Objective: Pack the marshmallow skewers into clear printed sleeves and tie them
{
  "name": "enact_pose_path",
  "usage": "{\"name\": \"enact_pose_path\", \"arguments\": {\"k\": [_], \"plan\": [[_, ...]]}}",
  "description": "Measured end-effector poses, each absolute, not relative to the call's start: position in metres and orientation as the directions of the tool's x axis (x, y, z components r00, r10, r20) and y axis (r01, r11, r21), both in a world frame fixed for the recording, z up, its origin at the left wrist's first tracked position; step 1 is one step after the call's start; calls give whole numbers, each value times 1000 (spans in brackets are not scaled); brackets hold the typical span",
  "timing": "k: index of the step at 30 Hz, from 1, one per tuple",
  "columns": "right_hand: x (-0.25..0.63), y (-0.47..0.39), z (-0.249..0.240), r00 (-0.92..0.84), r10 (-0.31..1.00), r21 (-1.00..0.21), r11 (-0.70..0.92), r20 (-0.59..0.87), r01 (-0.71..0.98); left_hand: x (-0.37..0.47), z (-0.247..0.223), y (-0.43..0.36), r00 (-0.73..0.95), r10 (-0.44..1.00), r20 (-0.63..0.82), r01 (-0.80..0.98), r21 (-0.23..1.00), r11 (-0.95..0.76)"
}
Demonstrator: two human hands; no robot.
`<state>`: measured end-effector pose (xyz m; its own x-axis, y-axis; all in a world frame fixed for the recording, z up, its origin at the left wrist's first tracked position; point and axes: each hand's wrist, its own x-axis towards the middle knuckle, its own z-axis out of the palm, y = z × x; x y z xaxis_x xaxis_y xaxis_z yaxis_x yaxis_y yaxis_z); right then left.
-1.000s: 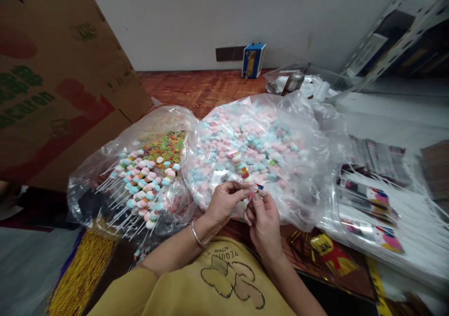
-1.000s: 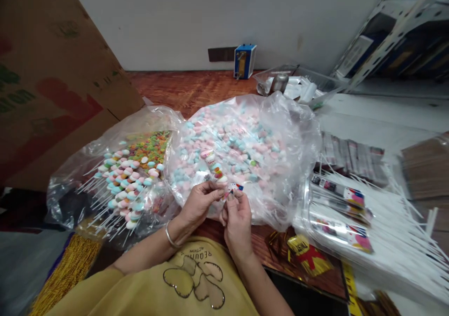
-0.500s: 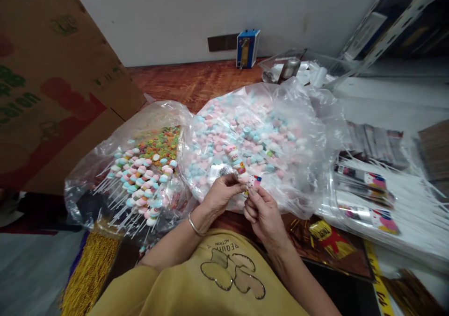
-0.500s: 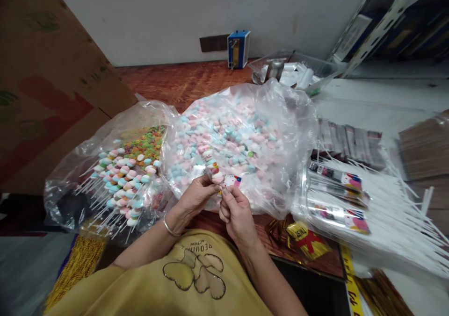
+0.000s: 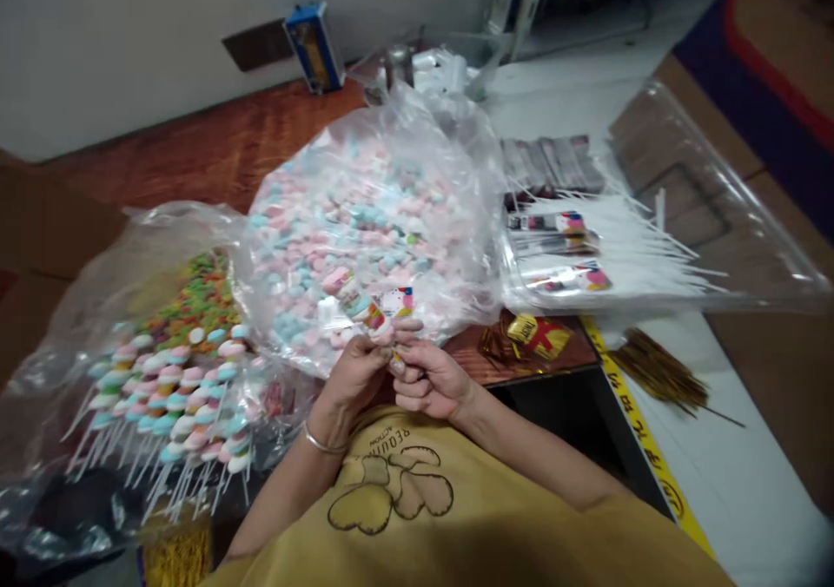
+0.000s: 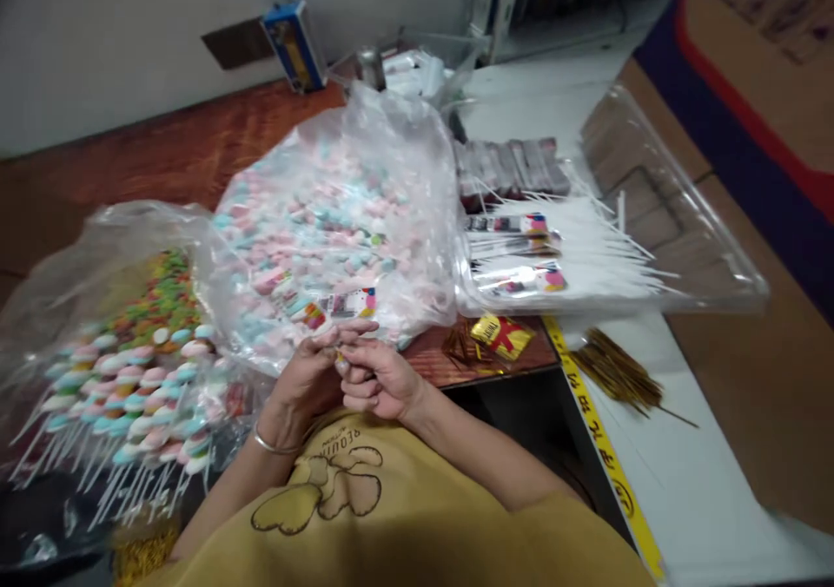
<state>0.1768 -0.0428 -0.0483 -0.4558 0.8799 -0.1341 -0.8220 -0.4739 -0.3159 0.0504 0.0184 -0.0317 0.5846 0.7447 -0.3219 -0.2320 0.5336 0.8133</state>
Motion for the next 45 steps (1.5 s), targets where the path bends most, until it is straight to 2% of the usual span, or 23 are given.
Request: {"name": "enact_pose_path", "arguments": {"k": [3,5,6,7,8,9,11,12,14,15,17,22,27,33,38,41,45], "plan": [[175,-54,-50,-442,883,-364,-467,-156,-806,50,-31,13,635,701,-326,-216,795,566],[177,-64,-49,-342,916,-570,-399,-210,-718,52,-28,10,609,726,-320,-231,804,548],[180,-70,-48,-236,944,-728,-328,-230,-602,54,-26,11,587,752,-300,-250,816,520],[185,-79,-48,-99,969,-877,-245,-225,-412,56,-24,12,558,786,-267,-277,833,479],[190,-88,-49,53,981,-971,-174,-185,-166,58,-22,14,521,823,-224,-309,850,427],[197,-99,-50,201,973,-985,-134,-111,105,59,-20,16,484,857,-180,-341,863,374],[211,-122,-57,417,908,-830,-204,37,519,61,-18,21,432,893,-128,-384,869,311],[218,-133,-61,478,873,-711,-277,93,646,62,-19,22,427,895,-126,-391,867,309],[230,-150,-72,534,828,-476,-406,169,780,63,-21,22,442,886,-139,-387,862,328],[234,-156,-77,539,820,-384,-444,190,810,64,-23,21,451,880,-149,-380,860,340],[238,-161,-85,529,825,-277,-470,201,838,65,-25,18,469,867,-170,-359,860,363],[237,-151,-93,500,851,-216,-463,164,860,65,-24,13,468,863,-190,-344,860,376],[235,-141,-92,428,889,-217,-391,163,895,61,-27,14,457,867,-199,-340,862,377],[233,-141,-83,365,893,-342,-267,265,901,57,-32,15,448,866,-220,-322,864,386],[232,-142,-81,361,889,-386,-240,281,891,58,-32,15,440,867,-234,-318,862,394],[231,-140,-82,354,895,-367,-243,271,898,58,-33,15,435,868,-241,-310,865,395],[233,-133,-82,367,896,-275,-298,250,914,58,-34,15,430,867,-251,-311,861,403]]}}
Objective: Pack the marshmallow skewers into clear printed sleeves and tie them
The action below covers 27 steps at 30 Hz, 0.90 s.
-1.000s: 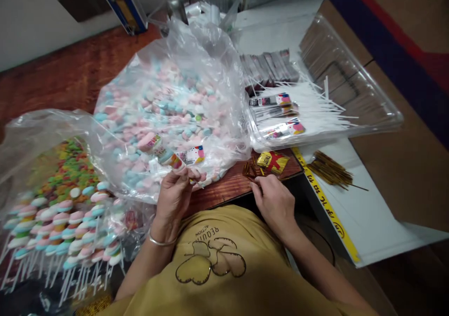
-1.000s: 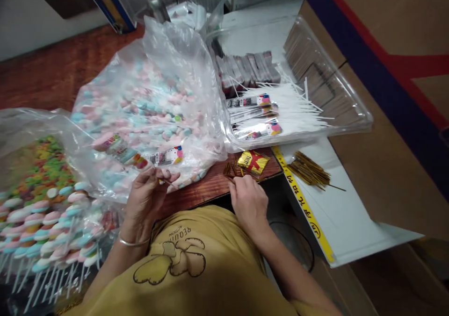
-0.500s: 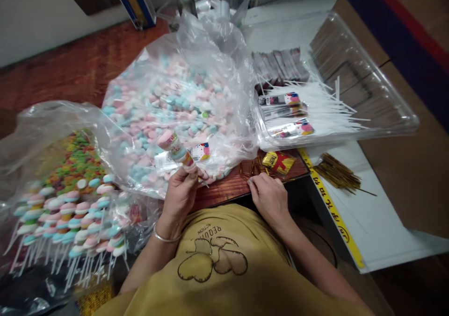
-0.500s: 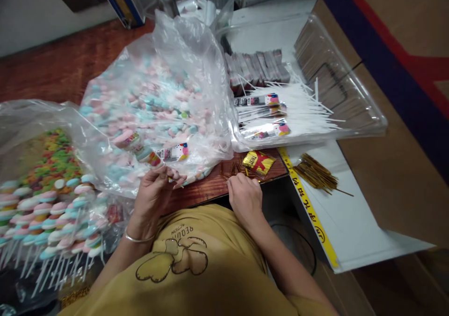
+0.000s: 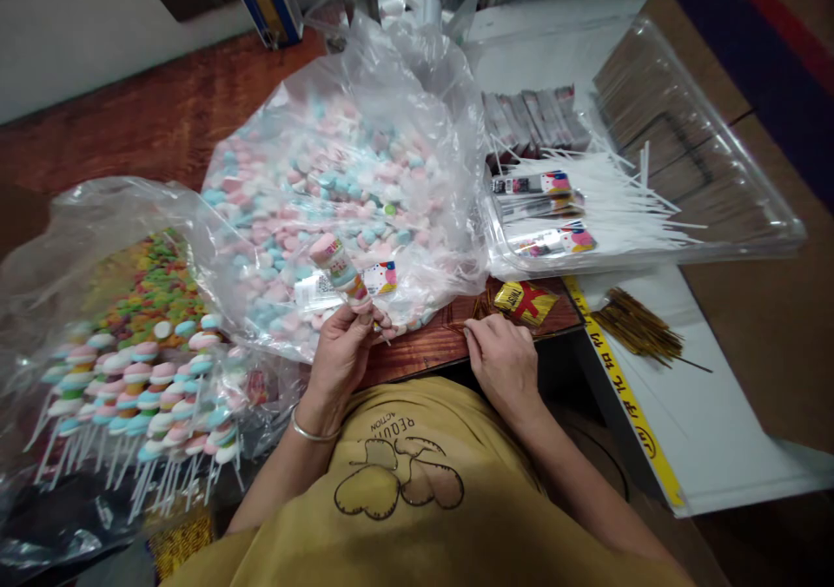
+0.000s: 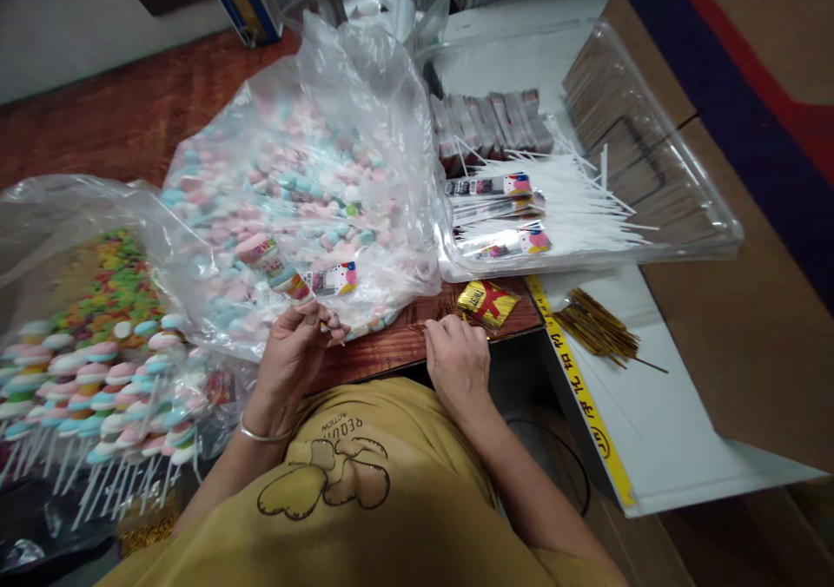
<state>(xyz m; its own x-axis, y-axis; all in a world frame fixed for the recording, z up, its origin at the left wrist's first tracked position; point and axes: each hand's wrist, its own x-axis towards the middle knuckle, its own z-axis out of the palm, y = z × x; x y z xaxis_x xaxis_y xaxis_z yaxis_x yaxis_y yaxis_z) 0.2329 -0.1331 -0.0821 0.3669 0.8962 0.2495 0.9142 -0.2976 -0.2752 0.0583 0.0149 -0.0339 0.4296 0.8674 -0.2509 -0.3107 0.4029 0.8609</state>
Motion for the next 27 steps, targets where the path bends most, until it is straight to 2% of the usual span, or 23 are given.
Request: {"name": "enact_pose_path", "arguments": {"k": [4,8,12,17,20,24,27], "plan": [[238,-123,-83,351,921,-179,-322,170,930,58,-35,15,433,865,-252,-292,869,399],[243,-116,-86,320,940,-163,-300,120,940,57,-35,15,428,870,-246,-285,877,388],[245,-115,-84,327,936,-178,-302,133,937,56,-36,17,421,870,-256,-294,869,398],[248,-120,-78,359,901,-346,-265,244,900,53,-39,19,415,875,-248,-270,885,379],[248,-126,-71,372,890,-443,-230,265,866,49,-39,23,390,897,-207,-171,941,291],[237,-129,-50,369,874,-662,-77,315,745,48,-36,26,362,930,-63,141,990,13],[217,-119,-33,344,875,-801,78,340,594,54,-32,25,414,902,121,329,904,-272]]}}
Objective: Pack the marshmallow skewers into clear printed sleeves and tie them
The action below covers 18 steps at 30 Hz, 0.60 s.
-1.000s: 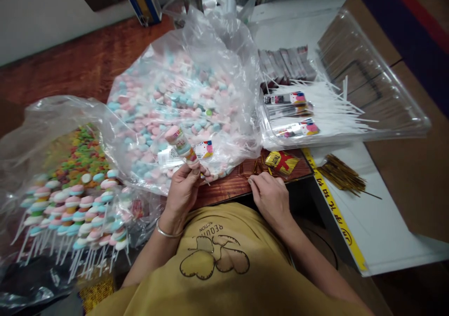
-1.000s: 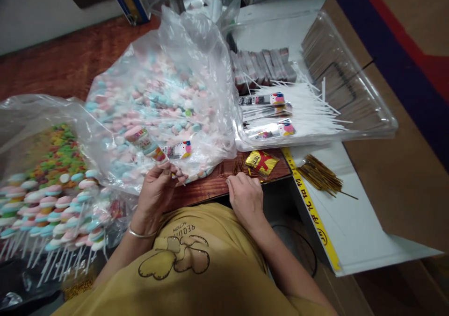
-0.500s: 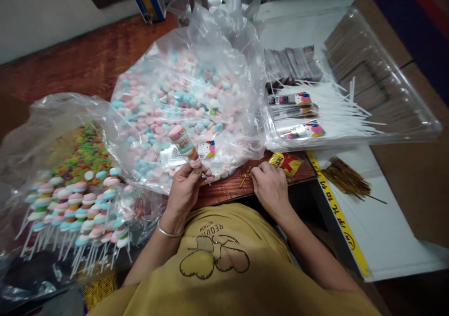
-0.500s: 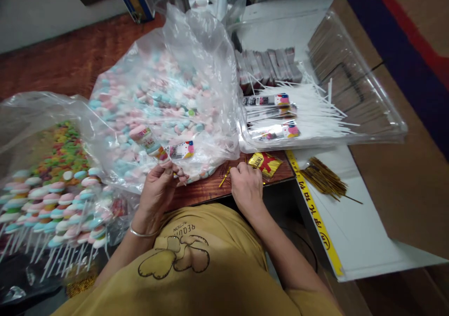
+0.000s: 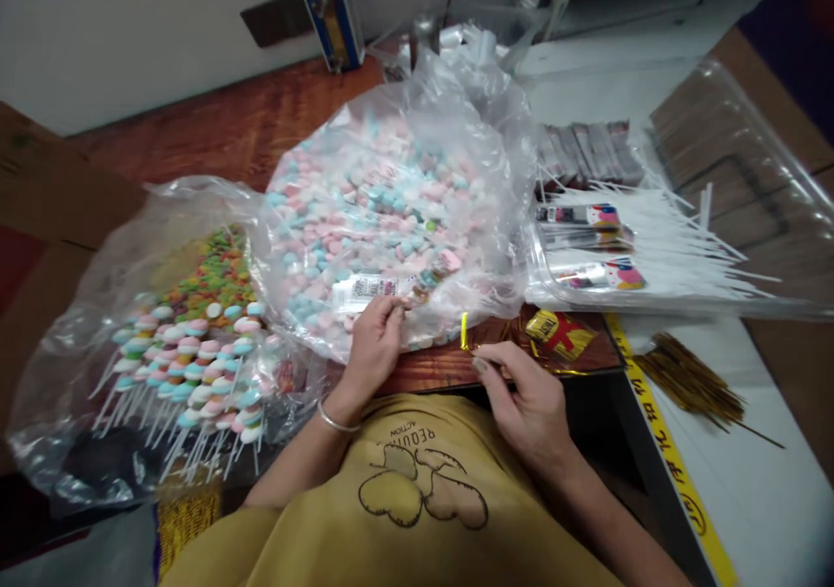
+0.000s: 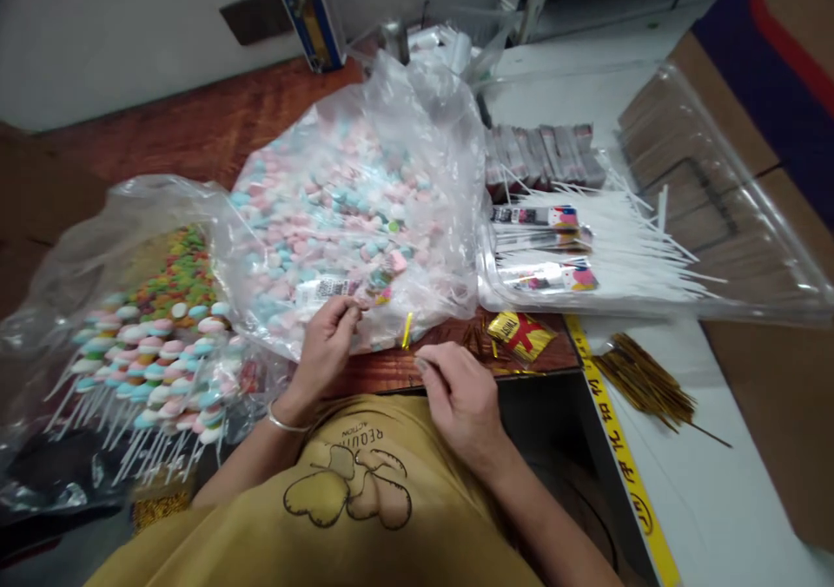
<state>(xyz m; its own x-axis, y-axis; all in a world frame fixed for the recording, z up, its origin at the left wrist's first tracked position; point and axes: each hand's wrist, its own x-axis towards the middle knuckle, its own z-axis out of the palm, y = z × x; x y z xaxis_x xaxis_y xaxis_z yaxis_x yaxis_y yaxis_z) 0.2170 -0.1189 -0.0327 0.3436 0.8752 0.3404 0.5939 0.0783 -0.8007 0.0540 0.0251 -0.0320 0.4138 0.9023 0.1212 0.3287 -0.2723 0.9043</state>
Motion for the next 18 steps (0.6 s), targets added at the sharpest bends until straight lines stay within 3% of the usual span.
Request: {"name": "enact_pose_path", "arguments": {"k": [4,8,10,14,16,18], "plan": [[194,-96,-21,359,890,-905,121,281,408,63,-30,19,501,810,304,401,748,-529],[198,-93,-31,368,887,-915,128,278,382,57,-33,20,505,789,349,440,683,-583],[209,-102,-43,327,883,-832,118,338,542,51,-34,25,466,814,347,461,690,-558],[228,-125,-66,249,884,-506,-17,395,862,45,-34,31,417,836,358,442,723,-530],[231,-133,-71,245,888,-444,-53,388,895,46,-34,32,415,838,356,425,738,-524],[231,-136,-70,257,882,-460,-53,395,886,49,-35,31,415,839,352,412,749,-518]]}}
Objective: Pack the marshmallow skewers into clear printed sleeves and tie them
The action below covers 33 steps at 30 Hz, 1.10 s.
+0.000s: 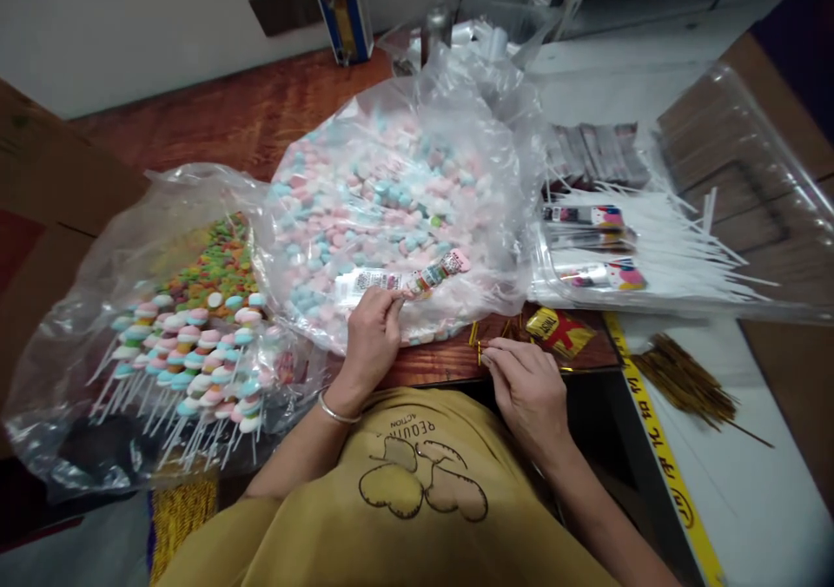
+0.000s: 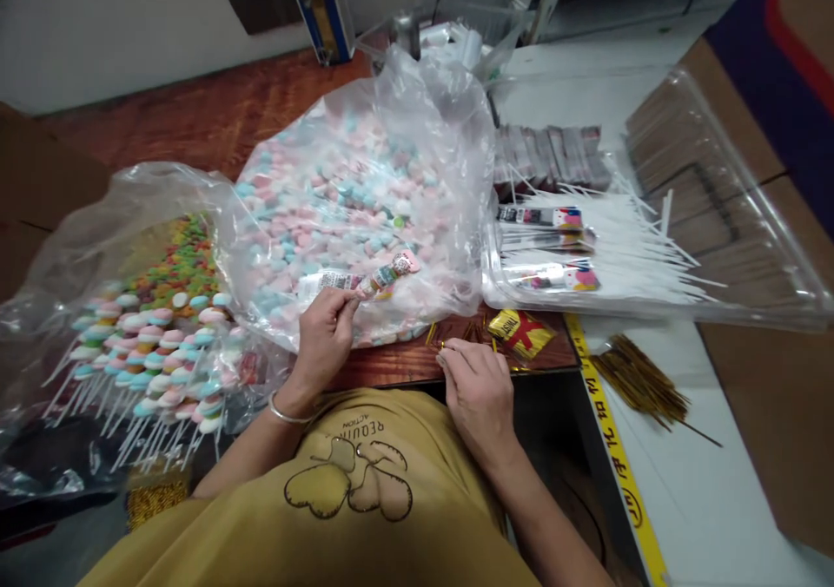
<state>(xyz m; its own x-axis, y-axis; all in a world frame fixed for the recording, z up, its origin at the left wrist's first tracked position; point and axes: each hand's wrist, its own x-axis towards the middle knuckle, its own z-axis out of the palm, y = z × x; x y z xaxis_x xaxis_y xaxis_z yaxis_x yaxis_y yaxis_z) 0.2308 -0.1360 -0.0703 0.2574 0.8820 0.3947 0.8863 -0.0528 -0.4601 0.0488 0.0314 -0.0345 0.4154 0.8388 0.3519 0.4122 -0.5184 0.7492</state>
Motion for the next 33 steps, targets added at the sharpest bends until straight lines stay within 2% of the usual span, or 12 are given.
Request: {"name": "enact_pose_path", "arguments": {"k": [4,6,12,20,27,30,33], "plan": [[228,-134,-61,279,862,-549,-1,423,836,52,-37,28,455,818,353,419,726,-546],[229,-131,-59,272,858,-557,19,435,831,51,-38,26,478,805,351,429,707,-562],[235,-131,-72,201,909,-406,-38,366,913,47,-40,26,464,814,348,471,682,-560],[238,-139,-78,286,917,-408,-156,279,899,46,-40,27,466,806,365,460,679,-573],[233,-137,-79,235,959,-378,-160,161,912,47,-37,25,465,804,370,470,667,-578],[229,-133,-80,213,965,-339,-150,155,929,48,-37,24,465,806,366,482,659,-577],[226,-128,-84,189,970,-245,-147,156,958,48,-37,23,462,805,371,482,658,-579]]}}
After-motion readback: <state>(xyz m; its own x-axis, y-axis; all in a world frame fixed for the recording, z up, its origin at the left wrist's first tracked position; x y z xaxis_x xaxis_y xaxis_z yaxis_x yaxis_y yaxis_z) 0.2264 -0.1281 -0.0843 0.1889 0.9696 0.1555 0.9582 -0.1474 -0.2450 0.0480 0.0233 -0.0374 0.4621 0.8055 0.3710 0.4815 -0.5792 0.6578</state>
